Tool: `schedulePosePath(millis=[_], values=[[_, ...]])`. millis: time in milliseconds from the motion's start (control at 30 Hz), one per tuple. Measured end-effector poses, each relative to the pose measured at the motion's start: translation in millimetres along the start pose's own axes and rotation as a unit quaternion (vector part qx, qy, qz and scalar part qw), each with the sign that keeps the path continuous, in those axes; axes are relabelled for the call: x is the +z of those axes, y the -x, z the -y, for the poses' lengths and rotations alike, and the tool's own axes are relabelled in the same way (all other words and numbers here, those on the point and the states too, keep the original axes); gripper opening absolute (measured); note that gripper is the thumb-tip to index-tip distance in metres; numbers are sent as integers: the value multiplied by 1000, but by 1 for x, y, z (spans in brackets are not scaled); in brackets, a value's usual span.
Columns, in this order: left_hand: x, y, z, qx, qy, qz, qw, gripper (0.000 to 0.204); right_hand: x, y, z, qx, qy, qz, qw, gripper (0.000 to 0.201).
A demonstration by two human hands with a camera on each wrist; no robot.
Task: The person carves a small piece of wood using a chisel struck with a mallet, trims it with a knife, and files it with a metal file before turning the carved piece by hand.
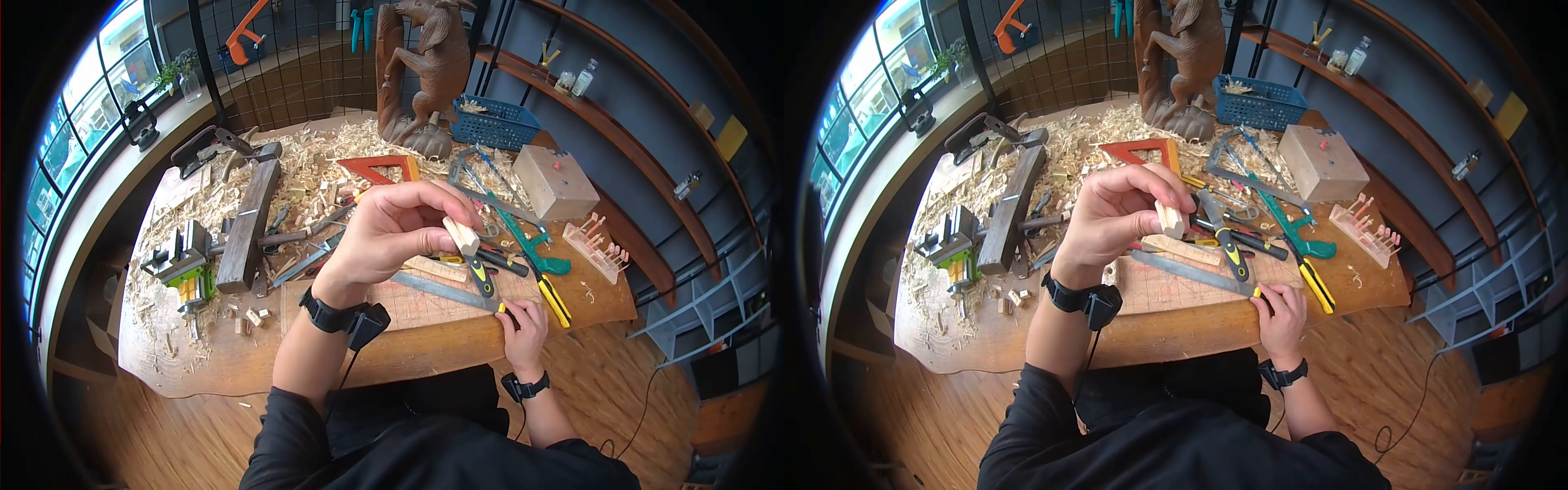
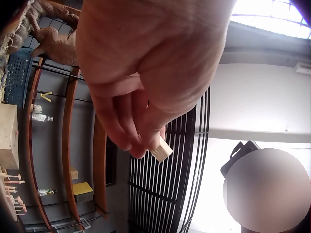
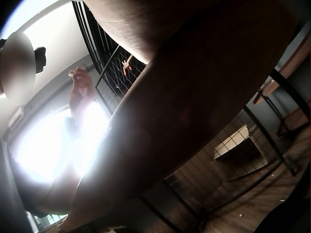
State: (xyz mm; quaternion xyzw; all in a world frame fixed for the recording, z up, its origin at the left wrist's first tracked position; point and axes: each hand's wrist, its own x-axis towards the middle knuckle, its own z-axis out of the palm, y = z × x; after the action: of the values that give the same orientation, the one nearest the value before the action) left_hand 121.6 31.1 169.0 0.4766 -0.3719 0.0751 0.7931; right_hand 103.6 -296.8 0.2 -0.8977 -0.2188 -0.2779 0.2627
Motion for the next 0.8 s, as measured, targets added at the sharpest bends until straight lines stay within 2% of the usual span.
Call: schedulePosePath(millis=[267,333,800], values=[[-1,0,-2,9,-11,8,1000,19,-1,0,2,1,4,-1,1000,28],[-3,0,-3,0,0,30,1000,26,-2,-1,3,1,4,1,1000,27],[-6,-1,-2,22,-7,7,1000,27,0,-1,0,-3,-1,-1,1000,27]])
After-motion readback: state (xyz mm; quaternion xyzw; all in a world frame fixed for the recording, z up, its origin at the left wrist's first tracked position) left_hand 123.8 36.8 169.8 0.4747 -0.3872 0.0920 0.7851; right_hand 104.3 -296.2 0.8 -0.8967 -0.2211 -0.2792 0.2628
